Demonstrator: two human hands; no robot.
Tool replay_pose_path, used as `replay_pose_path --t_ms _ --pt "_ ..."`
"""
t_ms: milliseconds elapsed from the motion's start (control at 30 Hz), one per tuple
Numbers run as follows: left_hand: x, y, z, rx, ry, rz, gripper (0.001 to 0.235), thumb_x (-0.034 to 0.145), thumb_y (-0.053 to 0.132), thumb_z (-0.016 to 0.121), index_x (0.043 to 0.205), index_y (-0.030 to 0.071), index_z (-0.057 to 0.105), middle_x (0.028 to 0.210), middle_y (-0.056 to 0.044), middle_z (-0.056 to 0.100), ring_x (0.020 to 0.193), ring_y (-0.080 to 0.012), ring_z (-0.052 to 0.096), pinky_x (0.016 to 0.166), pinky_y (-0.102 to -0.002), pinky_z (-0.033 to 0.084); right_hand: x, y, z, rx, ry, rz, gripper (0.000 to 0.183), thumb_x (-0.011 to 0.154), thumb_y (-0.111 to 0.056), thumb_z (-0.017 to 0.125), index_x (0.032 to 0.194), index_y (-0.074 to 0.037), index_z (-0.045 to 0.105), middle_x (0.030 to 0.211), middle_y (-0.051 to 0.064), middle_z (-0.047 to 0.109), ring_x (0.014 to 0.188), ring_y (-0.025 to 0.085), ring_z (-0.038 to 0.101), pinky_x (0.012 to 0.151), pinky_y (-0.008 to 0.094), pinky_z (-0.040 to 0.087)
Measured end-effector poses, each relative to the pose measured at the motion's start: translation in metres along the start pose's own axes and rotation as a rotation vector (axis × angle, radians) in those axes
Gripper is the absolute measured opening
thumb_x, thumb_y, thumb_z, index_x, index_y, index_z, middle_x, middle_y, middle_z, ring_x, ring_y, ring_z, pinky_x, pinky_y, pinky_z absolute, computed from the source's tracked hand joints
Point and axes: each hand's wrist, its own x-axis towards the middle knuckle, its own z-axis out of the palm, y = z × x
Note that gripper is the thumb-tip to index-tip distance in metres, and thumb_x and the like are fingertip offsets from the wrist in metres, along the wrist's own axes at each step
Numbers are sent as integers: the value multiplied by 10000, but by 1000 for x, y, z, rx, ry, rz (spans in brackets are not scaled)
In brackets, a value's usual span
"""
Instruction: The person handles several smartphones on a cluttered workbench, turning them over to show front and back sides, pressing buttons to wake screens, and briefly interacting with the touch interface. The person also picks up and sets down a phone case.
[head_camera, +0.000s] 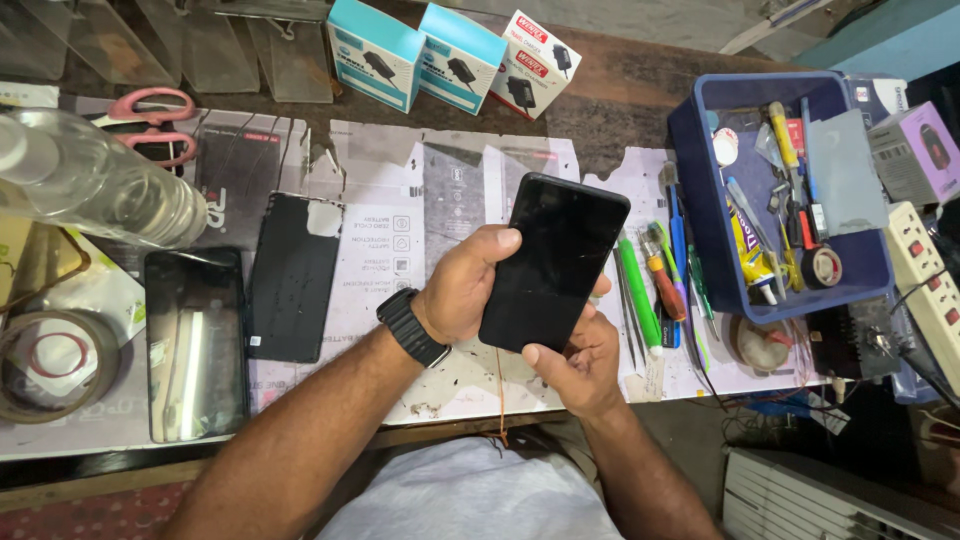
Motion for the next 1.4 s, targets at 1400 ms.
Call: replay_pose_path --t_ms 1400 --pt "-1 -3 -6 -6 0 -8 707 1046 430 387 1520 -96 391 1399 -366 566 1299 -430 612 1116 -510 521 0 -1 -1 -74 6 -66 287 903 -32 706 1170 70 685 1007 37 704 840 72 610 733 226 454"
